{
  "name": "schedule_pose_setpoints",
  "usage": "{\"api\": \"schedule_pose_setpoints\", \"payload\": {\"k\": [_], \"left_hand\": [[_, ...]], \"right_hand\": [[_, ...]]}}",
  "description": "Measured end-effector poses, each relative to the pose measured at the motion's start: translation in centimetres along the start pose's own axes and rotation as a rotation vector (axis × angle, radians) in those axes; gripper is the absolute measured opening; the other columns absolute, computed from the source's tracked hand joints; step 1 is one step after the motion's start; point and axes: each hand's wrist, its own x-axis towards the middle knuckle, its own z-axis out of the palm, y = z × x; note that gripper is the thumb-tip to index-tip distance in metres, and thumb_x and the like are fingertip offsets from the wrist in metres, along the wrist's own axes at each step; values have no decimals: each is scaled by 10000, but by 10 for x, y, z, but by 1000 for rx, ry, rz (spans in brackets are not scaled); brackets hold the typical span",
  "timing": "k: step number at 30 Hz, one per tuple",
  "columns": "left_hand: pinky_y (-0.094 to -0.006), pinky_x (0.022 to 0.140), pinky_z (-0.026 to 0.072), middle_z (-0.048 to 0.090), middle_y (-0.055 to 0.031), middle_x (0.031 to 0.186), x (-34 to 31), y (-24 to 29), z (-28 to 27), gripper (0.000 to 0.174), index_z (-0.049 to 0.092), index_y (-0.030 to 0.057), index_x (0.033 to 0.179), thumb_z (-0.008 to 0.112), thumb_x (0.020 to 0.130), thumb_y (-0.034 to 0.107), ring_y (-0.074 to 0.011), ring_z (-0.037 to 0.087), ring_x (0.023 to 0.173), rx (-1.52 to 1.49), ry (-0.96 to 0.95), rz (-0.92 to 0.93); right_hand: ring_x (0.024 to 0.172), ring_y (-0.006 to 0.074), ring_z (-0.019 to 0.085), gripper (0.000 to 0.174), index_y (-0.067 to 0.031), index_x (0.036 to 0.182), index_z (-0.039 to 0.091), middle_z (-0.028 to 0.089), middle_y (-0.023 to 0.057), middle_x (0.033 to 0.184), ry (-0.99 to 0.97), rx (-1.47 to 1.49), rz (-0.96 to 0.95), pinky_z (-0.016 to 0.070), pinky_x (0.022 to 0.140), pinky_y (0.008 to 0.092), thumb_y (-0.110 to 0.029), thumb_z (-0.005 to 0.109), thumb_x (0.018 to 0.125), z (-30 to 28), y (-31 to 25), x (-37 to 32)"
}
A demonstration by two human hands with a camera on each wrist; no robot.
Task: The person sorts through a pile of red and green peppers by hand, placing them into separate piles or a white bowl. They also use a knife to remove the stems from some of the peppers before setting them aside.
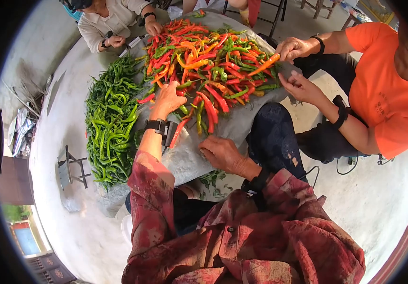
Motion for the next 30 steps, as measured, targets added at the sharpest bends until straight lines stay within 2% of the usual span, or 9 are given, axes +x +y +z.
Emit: {"api": "schedule_pose_setpoints", "payload": {"k": [4, 7, 9, 12, 14, 17, 19, 22, 30], "left_hand": [[-408, 845, 450, 543, -170, 1020, -38, -8, 10, 447, 532, 52, 1050, 756, 692, 196, -339, 554, 976, -276, 222, 151], [-400, 894, 430, 537, -164, 1100, -62, -19, 10, 420, 548, 50, 1048, 742, 691, 154, -334, 530, 1060, -337, 203, 176], [-388, 963, 394, 512, -158, 1202, -72, -25, 8, 412, 554, 52, 1103, 646, 702, 37, -329, 478, 1163, -275, 263, 384], [-374, 1022, 348, 478, -151, 1275, -86, -29, -11, 477, 542, 65, 1166, 534, 697, -23, -322, 405, 1250, -307, 90, 334], [-374, 998, 383, 494, -146, 1261, -77, -43, -16, 494, 535, 74, 1187, 472, 706, -17, -341, 489, 1161, -301, 131, 389], [-401, 913, 444, 543, -153, 1205, -59, -56, -33, 435, 557, 75, 1157, 520, 726, 24, -347, 573, 1028, -482, 135, 152], [-421, 828, 480, 588, -177, 1110, -35, -73, -30, 311, 587, 74, 1081, 555, 772, 87, -332, 593, 963, -104, 365, 39], [-429, 787, 492, 608, -180, 1028, -10, -88, -20, 267, 593, 71, 1054, 600, 812, 184, -333, 592, 958, 14, 250, -122], [-430, 755, 482, 658, -176, 901, 10, -98, 13, 315, 622, 44, 946, 675, 758, 291, -353, 617, 887, 7, 233, -221]], "right_hand": [[765, 307, 604, 161, -22, 938, 606, 591, 120, 838, -3, -3, 7, 494, 668, 366, 3, 613, 780, 2, 1, -1], [776, 307, 603, 157, -33, 941, 609, 591, 118, 843, -19, 2, 29, 493, 680, 373, -5, 609, 787, 2, -2, -1], [777, 309, 603, 158, -34, 941, 609, 591, 120, 845, -33, -11, 30, 492, 683, 374, -6, 606, 786, 4, 0, -1], [772, 315, 601, 134, -43, 917, 596, 585, 117, 833, -35, -41, 18, 492, 674, 380, -27, 605, 784, 5, 0, 0], [766, 319, 598, 113, -50, 892, 583, 579, 112, 819, -22, -52, 5, 492, 661, 385, -48, 606, 782, 5, -1, 0], [767, 316, 600, 115, -50, 889, 588, 583, 112, 821, -40, -63, 31, 492, 660, 384, -45, 610, 776, 6, 0, 0], [761, 313, 603, 119, -48, 887, 592, 585, 111, 816, -32, -62, 25, 493, 657, 384, -44, 615, 770, 6, 2, 0], [752, 310, 605, 127, -42, 885, 595, 587, 110, 812, -33, -57, -1, 494, 654, 382, -29, 618, 761, 6, 3, 0], [742, 304, 606, 152, -38, 883, 594, 585, 104, 807, -27, -28, 5, 498, 653, 372, -3, 624, 738, 5, 2, 3]]}}
